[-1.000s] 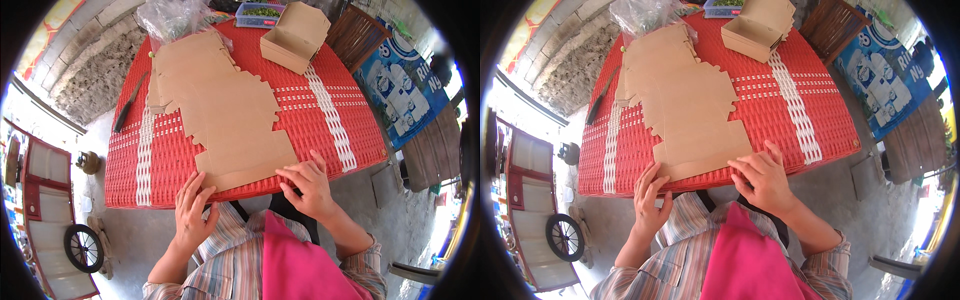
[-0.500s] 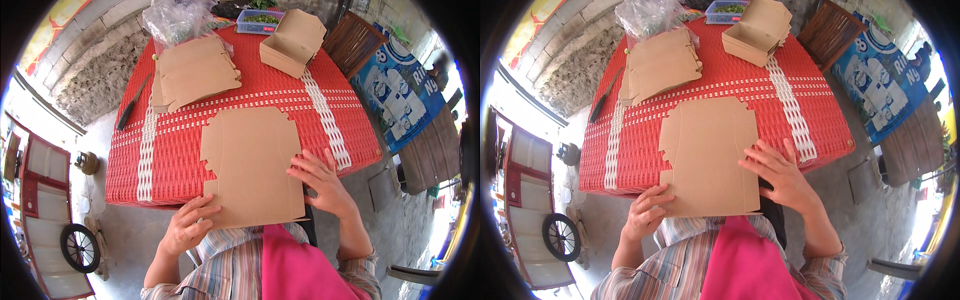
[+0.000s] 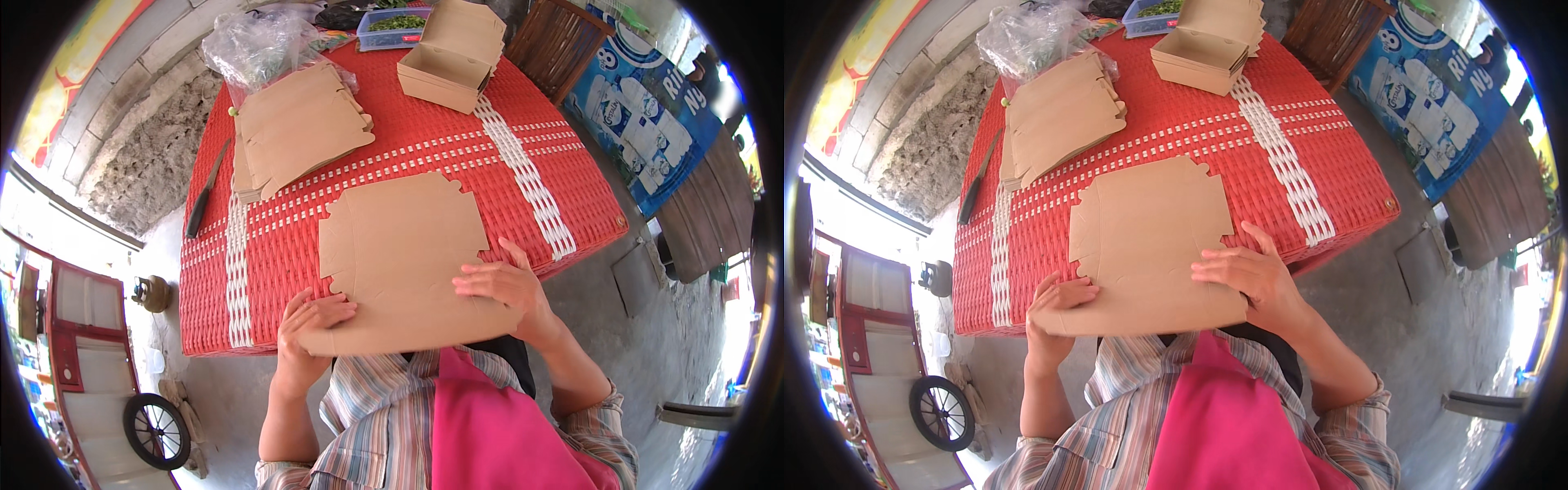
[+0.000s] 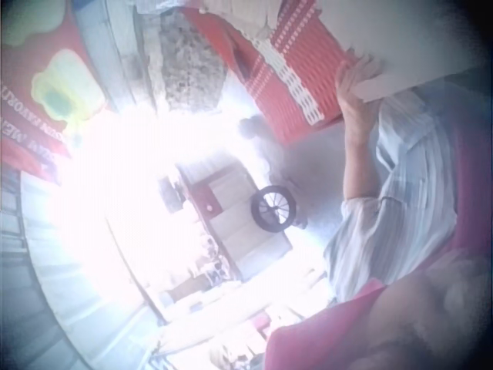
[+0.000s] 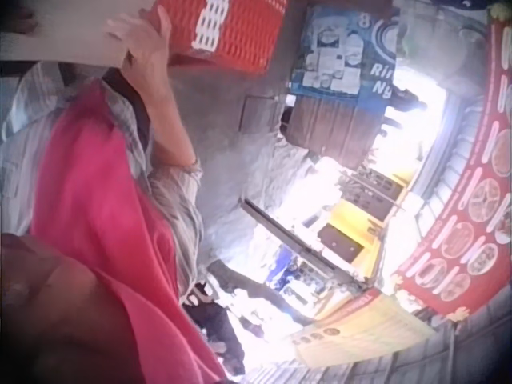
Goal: The person assembles flat cardboard pieces into small rectangular boxes by hand. They fold the sides and tuck the tabs into slots to form the box structure, then stack the completed boxes on a red woven mat.
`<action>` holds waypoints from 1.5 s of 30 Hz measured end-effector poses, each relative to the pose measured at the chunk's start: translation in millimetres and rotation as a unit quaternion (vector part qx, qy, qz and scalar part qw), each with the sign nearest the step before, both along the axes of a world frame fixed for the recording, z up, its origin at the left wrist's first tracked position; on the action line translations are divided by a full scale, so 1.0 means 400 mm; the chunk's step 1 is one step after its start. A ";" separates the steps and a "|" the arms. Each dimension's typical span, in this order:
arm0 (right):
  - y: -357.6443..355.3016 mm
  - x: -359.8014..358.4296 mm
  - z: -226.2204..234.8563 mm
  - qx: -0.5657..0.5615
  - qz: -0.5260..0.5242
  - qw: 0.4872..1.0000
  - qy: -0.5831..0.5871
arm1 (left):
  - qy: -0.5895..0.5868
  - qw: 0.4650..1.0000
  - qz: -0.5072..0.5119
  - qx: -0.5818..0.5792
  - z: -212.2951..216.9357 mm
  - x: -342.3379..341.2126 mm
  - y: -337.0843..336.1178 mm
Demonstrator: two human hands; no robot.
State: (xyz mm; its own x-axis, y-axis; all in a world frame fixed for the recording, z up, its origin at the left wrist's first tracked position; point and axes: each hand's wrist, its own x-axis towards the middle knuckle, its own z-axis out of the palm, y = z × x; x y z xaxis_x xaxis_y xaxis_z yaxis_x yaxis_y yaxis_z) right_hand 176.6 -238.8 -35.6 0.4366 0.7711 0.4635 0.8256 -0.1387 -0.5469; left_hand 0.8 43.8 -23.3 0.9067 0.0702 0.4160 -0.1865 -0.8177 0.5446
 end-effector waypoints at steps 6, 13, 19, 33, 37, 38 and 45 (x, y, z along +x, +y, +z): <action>0.066 -0.011 -0.018 0.118 -0.159 0.976 0.089 | -0.040 0.966 0.181 -0.179 0.000 0.057 -0.067; 0.100 -0.017 0.018 0.074 -0.231 0.966 0.093 | 0.013 0.944 0.251 -0.216 0.003 0.100 -0.091; 0.107 -0.019 0.012 0.053 -0.246 0.967 0.032 | 0.013 0.963 0.249 -0.101 -0.007 0.112 -0.090; 0.046 0.010 0.008 0.110 -0.103 0.981 0.120 | -0.138 0.946 0.203 -0.212 -0.042 0.048 -0.089; 0.007 0.029 0.018 0.018 -0.016 0.999 0.027 | -0.087 0.996 -0.001 0.020 -0.021 0.038 -0.049; 0.002 0.025 0.017 -0.007 -0.012 1.000 0.004 | -0.084 0.996 -0.006 0.019 -0.022 0.038 -0.048; 0.004 0.001 0.037 -0.016 -0.024 0.999 -0.033 | -0.053 0.998 -0.013 -0.036 0.001 0.044 -0.054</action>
State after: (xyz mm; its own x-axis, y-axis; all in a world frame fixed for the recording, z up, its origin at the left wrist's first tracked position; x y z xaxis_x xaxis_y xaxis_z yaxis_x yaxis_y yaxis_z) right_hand 176.8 -237.3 -21.0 0.4432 0.7645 0.4681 0.8515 -0.1959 -0.4864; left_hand 18.6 22.2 -22.7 0.8595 0.0800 0.5049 -0.2671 -0.7718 0.5770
